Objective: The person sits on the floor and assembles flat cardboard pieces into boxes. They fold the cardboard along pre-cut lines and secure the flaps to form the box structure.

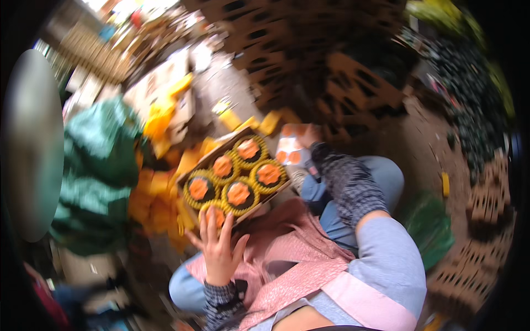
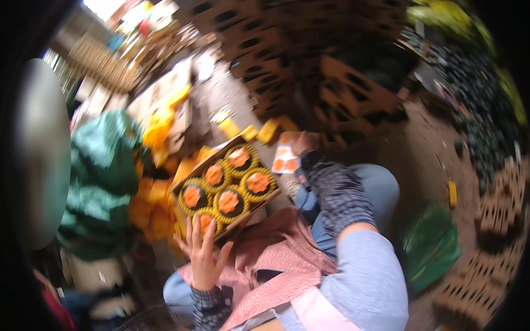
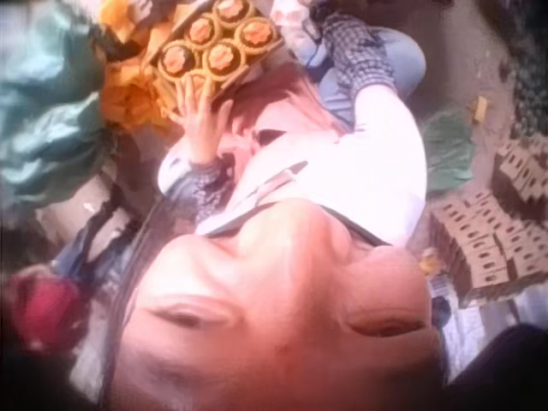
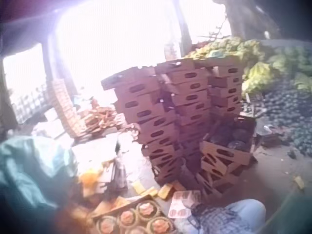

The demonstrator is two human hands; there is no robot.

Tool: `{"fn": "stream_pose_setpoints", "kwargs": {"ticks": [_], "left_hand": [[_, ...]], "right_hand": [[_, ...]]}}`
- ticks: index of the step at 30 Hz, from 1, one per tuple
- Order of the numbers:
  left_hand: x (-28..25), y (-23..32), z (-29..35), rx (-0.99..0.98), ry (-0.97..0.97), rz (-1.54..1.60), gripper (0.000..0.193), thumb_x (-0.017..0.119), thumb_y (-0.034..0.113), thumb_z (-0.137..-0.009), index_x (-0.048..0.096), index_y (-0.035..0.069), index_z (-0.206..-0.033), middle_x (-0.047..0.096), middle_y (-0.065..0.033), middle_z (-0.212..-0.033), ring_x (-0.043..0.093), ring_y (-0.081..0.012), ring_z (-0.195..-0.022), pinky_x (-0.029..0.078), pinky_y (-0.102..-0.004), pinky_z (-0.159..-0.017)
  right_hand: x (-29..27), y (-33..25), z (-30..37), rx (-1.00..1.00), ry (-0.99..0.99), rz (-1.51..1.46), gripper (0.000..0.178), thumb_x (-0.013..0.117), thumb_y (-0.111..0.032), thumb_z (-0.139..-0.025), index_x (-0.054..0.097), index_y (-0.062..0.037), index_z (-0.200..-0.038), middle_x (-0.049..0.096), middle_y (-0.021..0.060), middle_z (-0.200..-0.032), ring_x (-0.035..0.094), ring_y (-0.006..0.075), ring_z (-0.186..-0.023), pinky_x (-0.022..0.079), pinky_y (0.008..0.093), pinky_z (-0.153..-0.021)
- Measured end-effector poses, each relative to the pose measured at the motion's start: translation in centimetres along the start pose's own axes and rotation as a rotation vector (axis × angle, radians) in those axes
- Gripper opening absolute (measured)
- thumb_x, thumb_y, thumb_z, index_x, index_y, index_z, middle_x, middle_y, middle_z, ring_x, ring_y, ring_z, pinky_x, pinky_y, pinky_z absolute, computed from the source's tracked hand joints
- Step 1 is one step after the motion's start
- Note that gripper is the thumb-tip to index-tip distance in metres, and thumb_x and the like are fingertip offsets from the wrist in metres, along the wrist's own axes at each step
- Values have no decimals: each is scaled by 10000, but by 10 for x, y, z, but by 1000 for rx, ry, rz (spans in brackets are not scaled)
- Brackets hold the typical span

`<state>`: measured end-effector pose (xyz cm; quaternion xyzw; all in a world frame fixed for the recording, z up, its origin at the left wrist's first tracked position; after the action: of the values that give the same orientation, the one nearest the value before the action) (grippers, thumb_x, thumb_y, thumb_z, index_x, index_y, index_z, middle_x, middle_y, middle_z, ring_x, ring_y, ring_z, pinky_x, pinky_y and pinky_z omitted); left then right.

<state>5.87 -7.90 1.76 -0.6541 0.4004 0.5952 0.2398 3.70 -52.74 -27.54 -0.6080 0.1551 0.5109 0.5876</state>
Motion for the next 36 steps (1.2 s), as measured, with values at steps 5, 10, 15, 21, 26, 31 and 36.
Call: {"fn": "stream_pose_setpoints", "kwargs": {"ticks": [5, 10, 15, 21, 26, 31, 36], "left_hand": [[-38, -17, -6, 167, -193, -83, 621, 729, 370, -722, 534, 212, -1290, 389, -100, -1436, 321, -280, -1362, 2, -677, -1060], [-53, -95, -43, 133, -547, 45, 640, 657, 403, -826, 429, 153, -1370, 433, -143, -1376, 396, -328, -1280, 321, -545, -1020], [-26, -149, -122, 227, -530, 431, 647, 650, 405, -850, 438, 26, -1330, 560, -227, -1157, 540, -369, -1077, 431, -394, -931], [42, -224, -217, 140, -459, 333, 657, 643, 437, -846, 446, 30, -1323, 492, -239, -1266, 478, -386, -1168, 397, -408, -994], [76, -243, -240, 166, -243, 151, 682, 685, 407, -796, 424, 85, -1339, 390, -258, -1364, 361, -426, -1280, 332, -484, -1048], [95, -263, -254, 64, -49, 143, 765, 720, 329, -766, 357, 31, -1370, 385, -262, -1367, 389, -417, -1263, 351, -450, -1049], [118, -272, -259, 26, -136, 98, 683, 798, 275, -666, 470, 14, -1206, 506, -231, -1200, 500, -355, -1166, 443, -401, -960]], "right_hand": [[-51, -190, 10, -568, -88, -193, 434, 723, -330, -734, 601, 14, -970, 655, 165, -910, 638, 266, -826, 509, 360, -755], [-47, -364, 46, -627, -667, 14, 319, 653, -278, -854, 623, 38, -879, 601, 91, -690, 596, 153, -518, 493, 267, -430], [39, -454, 45, -550, -888, 218, 326, 569, -246, -909, 583, 75, -968, 629, 162, -830, 643, 228, -572, 553, 320, -465], [130, -493, -14, -473, -295, 30, 445, 521, -380, -881, 644, 24, -1019, 654, 269, -971, 659, 356, -929, 528, 413, -807], [170, -505, -47, -492, -256, -164, 568, 703, -335, -735, 554, -5, -1174, 566, 198, -1175, 522, 334, -1130, 411, 406, -992], [170, -520, -52, -616, -176, -31, 437, 701, -320, -723, 630, -95, -1092, 522, 138, -1261, 384, 357, -1234, 378, 442, -979], [159, -533, -35, -873, -72, -52, 143, 614, -151, -796, 649, -35, -871, 638, 170, -871, 607, 281, -881, 489, 389, -795]]}}
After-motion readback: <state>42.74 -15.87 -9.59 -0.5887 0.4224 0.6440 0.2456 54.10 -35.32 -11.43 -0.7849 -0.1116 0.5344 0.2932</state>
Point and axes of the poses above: each hand's wrist, its own z-axis away from the middle knuckle, its own x-axis out of the palm, y = z × x, the point moved 10 cm from there along -z, towards the middle knuckle
